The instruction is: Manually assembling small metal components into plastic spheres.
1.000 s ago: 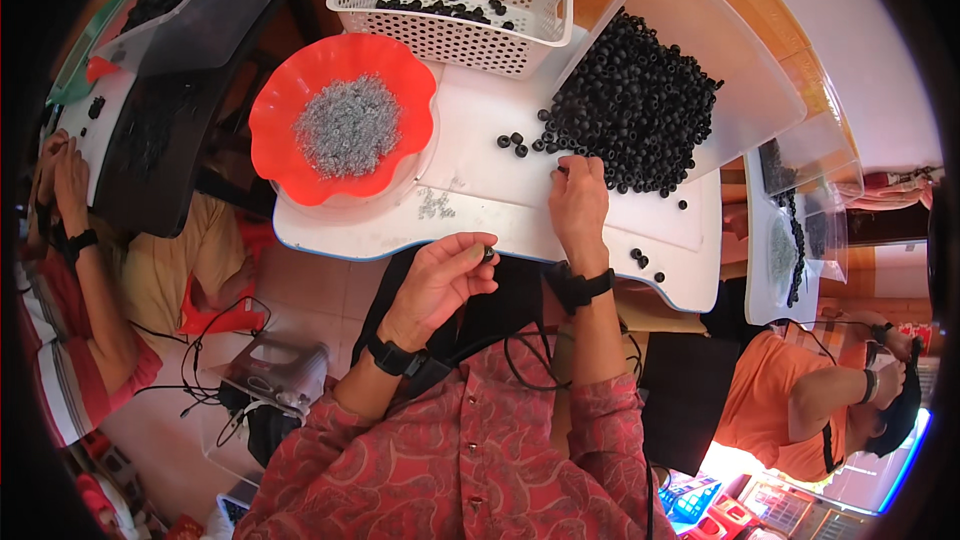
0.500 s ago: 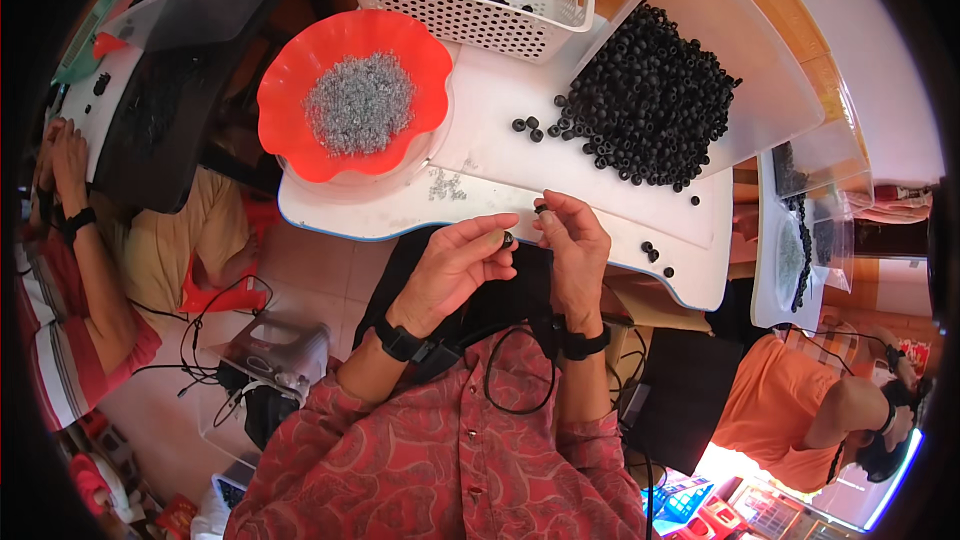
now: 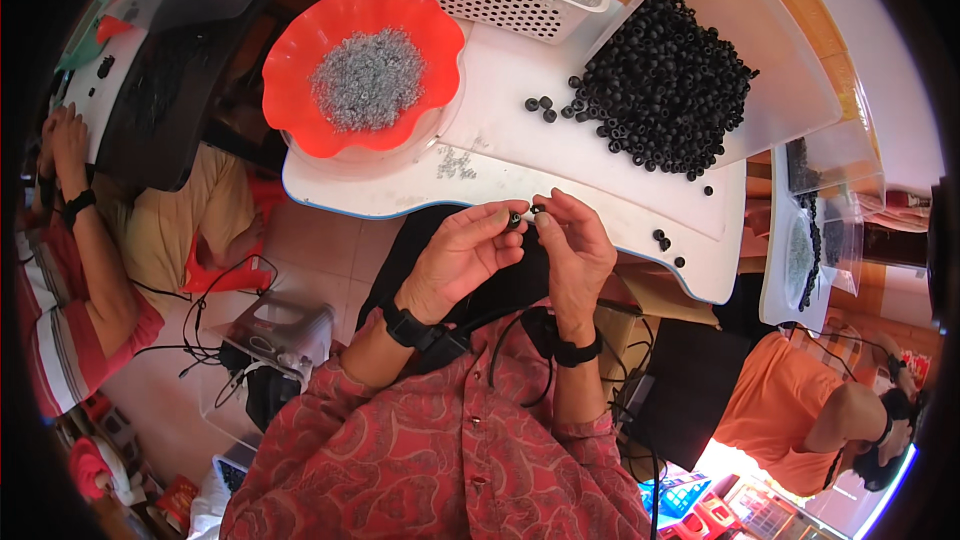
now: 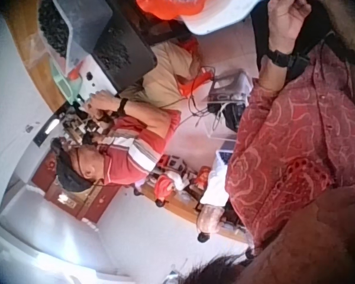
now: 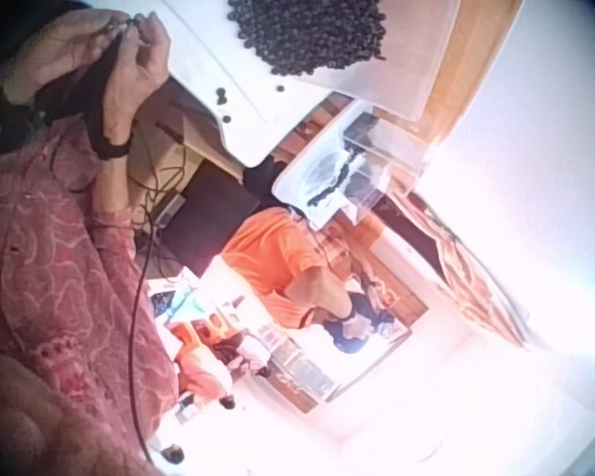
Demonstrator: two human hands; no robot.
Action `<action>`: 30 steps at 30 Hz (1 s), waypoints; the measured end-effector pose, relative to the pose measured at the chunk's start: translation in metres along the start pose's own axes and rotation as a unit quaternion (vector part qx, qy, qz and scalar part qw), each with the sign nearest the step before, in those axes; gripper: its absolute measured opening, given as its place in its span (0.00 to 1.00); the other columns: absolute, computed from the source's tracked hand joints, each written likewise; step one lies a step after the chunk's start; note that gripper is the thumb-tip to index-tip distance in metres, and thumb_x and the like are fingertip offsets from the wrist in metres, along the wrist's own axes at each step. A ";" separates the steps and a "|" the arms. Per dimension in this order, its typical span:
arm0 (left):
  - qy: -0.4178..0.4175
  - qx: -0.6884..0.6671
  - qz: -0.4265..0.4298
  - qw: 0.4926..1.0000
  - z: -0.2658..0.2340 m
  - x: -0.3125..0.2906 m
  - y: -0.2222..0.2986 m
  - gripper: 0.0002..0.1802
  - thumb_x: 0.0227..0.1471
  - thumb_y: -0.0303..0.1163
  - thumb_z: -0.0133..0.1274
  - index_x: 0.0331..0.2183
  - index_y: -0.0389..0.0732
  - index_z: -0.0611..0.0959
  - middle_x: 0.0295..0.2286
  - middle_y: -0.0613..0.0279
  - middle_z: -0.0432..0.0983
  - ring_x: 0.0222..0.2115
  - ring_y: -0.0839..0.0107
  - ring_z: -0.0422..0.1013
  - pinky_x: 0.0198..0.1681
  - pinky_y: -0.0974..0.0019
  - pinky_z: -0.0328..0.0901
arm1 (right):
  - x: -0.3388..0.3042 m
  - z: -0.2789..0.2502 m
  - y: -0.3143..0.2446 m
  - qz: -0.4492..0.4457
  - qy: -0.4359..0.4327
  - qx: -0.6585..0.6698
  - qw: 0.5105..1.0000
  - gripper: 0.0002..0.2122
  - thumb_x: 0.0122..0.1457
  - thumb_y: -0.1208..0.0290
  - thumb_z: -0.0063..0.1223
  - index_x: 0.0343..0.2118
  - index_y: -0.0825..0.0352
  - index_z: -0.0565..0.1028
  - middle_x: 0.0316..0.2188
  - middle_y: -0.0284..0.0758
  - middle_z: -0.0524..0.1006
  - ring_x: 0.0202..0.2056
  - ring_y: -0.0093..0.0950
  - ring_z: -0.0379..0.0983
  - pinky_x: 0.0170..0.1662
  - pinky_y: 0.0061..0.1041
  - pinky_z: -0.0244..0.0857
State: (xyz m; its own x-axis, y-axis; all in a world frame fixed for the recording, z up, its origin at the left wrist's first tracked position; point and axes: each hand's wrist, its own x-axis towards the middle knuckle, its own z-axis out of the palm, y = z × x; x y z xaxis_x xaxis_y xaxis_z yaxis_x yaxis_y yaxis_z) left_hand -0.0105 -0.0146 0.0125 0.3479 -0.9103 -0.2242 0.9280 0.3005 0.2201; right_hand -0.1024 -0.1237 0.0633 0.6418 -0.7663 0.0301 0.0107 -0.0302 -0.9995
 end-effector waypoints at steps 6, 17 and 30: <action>-0.008 0.005 0.008 1.000 0.004 0.002 0.000 0.16 0.61 0.31 0.48 0.48 0.33 0.75 0.35 0.63 0.75 0.33 0.78 0.71 0.38 0.72 0.71 | -0.007 0.000 0.000 -0.043 -0.019 -0.068 0.997 0.12 0.56 0.82 0.57 0.44 0.70 0.77 0.35 0.31 0.79 0.30 0.15 0.72 0.35 0.14 0.66; -0.015 0.037 0.046 0.998 0.007 -0.001 -0.002 0.15 0.59 0.28 0.50 0.46 0.32 0.77 0.35 0.62 0.76 0.34 0.77 0.74 0.41 0.69 0.74 | -0.010 0.003 0.003 -0.073 -0.003 -0.074 0.995 0.11 0.55 0.83 0.57 0.43 0.70 0.77 0.34 0.31 0.78 0.31 0.16 0.72 0.36 0.15 0.66; 0.021 0.074 0.081 0.994 0.007 -0.001 -0.007 0.11 0.58 0.26 0.51 0.43 0.33 0.77 0.36 0.59 0.77 0.33 0.74 0.75 0.40 0.67 0.74 | -0.009 0.000 0.005 -0.083 -0.017 -0.088 0.993 0.09 0.55 0.83 0.57 0.39 0.70 0.78 0.34 0.33 0.78 0.35 0.19 0.73 0.39 0.17 0.67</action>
State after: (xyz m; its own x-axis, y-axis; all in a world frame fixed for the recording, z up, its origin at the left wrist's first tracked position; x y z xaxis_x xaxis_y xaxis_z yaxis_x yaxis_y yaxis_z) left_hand -0.0181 -0.0179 0.0181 0.4997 -0.8397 -0.2125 0.8306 0.3949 0.3926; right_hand -0.1084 -0.1170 0.0577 0.6687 -0.7188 0.1904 -0.0139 -0.2680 -0.9633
